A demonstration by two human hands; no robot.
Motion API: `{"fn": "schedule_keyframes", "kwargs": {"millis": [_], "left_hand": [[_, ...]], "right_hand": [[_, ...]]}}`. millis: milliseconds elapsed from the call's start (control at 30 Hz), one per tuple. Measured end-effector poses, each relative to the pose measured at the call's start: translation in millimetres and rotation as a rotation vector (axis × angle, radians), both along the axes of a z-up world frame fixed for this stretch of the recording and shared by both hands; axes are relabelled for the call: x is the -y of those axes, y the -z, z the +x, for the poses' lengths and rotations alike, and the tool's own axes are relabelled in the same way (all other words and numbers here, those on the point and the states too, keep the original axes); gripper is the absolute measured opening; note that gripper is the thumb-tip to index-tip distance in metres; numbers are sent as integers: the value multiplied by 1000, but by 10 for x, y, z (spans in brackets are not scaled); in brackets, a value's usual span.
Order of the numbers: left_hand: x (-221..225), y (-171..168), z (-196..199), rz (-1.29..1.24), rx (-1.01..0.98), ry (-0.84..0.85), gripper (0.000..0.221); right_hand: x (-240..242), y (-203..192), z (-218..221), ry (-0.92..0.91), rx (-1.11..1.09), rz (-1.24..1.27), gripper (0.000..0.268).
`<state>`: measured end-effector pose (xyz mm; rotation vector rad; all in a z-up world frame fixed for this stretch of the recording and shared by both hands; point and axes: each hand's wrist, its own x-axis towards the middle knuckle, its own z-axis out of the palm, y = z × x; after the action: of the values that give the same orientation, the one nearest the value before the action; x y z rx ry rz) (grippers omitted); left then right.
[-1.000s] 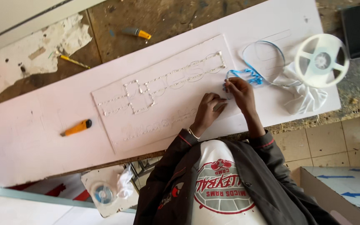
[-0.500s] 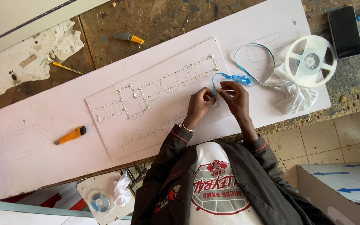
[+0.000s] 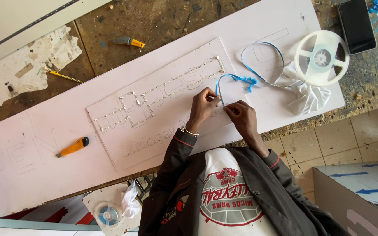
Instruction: The person places a strip of LEDs into a channel on a foam board, presses it down by hand, and then uses a utility knife to trim the foam board.
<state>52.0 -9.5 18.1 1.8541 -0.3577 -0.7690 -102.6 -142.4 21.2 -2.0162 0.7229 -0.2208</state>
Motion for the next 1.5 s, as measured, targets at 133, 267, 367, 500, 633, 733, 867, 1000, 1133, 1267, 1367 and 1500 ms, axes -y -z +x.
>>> {"fn": "schedule_keyframes", "kwargs": {"millis": [133,267,367,500,633,733,867,1000,1133,1267,1367,1500], "left_hand": [[-70,-126,197,-80,36,-178,10],[-194,-183,528,-147,199,-408,10],[-271,-205,788,-292,195,-534,12],[-489,-229,1021,-197,224,-383,28],[-504,-597,774,246,384,-78,77],[-225,-1187,433,352,613,11,65],[-55,-369,226,139,775,614,35],[101,328,170,184,1080,795,11],[185,362,169,203,1064,800,13],[195,194,219,287,987,857,18],[183,176,278,337,925,888,12],[206,339,270,361,922,875,7]], "right_hand": [[36,11,17,9,-47,50,13],[49,33,18,5,-82,71,14],[43,-50,34,5,-88,75,16],[42,-69,38,0,-145,64,20],[94,-81,78,18,-181,63,25],[81,-95,76,8,-234,66,26],[84,-71,85,-24,-266,23,27],[94,-57,65,-42,-280,38,28],[107,4,37,-36,-276,62,28],[155,29,47,-42,-250,76,31],[183,-12,70,-54,-245,69,29],[208,-30,101,-69,-277,89,31]]}}
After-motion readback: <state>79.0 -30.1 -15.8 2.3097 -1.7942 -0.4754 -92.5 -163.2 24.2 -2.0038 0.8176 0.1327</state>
